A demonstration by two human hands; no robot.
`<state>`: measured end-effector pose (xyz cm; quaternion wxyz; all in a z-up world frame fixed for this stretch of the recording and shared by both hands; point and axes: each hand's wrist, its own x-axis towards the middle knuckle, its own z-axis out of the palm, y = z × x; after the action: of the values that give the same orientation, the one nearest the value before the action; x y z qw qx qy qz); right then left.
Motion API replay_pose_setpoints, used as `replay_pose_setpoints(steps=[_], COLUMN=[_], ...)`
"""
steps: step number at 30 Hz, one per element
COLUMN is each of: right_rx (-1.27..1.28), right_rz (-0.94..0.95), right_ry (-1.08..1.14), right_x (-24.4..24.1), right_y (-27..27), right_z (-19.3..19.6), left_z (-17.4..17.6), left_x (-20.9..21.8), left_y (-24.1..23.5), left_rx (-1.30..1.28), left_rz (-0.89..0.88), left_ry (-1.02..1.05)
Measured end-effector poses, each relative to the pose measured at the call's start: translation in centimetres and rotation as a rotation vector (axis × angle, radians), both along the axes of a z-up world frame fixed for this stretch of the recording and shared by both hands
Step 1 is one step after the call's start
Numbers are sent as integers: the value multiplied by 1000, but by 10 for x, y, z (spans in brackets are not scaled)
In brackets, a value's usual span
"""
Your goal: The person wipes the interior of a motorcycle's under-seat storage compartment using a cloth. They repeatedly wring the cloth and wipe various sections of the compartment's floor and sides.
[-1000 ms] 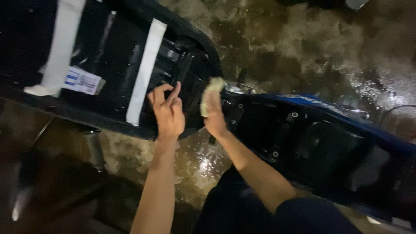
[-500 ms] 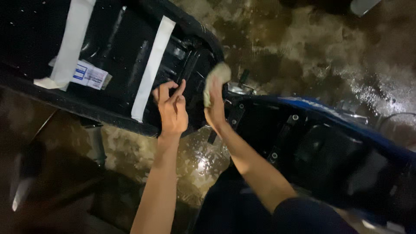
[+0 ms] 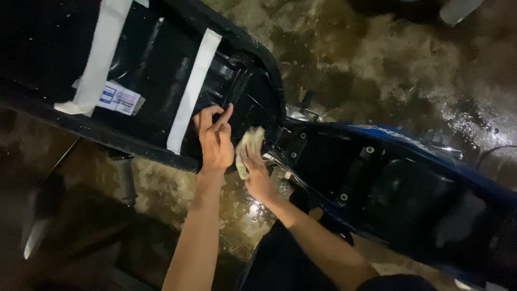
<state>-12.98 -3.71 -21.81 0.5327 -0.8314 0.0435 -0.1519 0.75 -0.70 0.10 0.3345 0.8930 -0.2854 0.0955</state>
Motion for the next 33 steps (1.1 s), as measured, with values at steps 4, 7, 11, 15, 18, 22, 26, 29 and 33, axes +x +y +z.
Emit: replay_pose_setpoints(steps=[4,7,11,15,18,22,26,29,33], right_rx=[993,1091,448,89,61,588,60,-73,17], right_rz=[-176,-356,-229,-60,-78,-492,-476,-444,-659], right_ry=[295,301,11,42,314,521,-123,-176,23], right_x=[29,69,36,13,22,56,80,83,86], right_y=[-39,-29,27,-1,-40,-75,-76,-75,-104], right_z=[-62,-56,10,38,37,65,113,151,183], left_z=[-1,-2,-4,0,-5,-8,-11,-12,-14], left_x=[-2,3,-4,5,1,4,3,3,8], left_y=[1,-1,1,2,4,6,7,12,9], left_rx=[-4,-11,-5,-16,-47,-34,-56,-34,-15], left_rz=[12,0,17,-16,-21,-11,-15,-8,-1], left_ry=[-17,-9,1,-25,8,8,2,-21,-30])
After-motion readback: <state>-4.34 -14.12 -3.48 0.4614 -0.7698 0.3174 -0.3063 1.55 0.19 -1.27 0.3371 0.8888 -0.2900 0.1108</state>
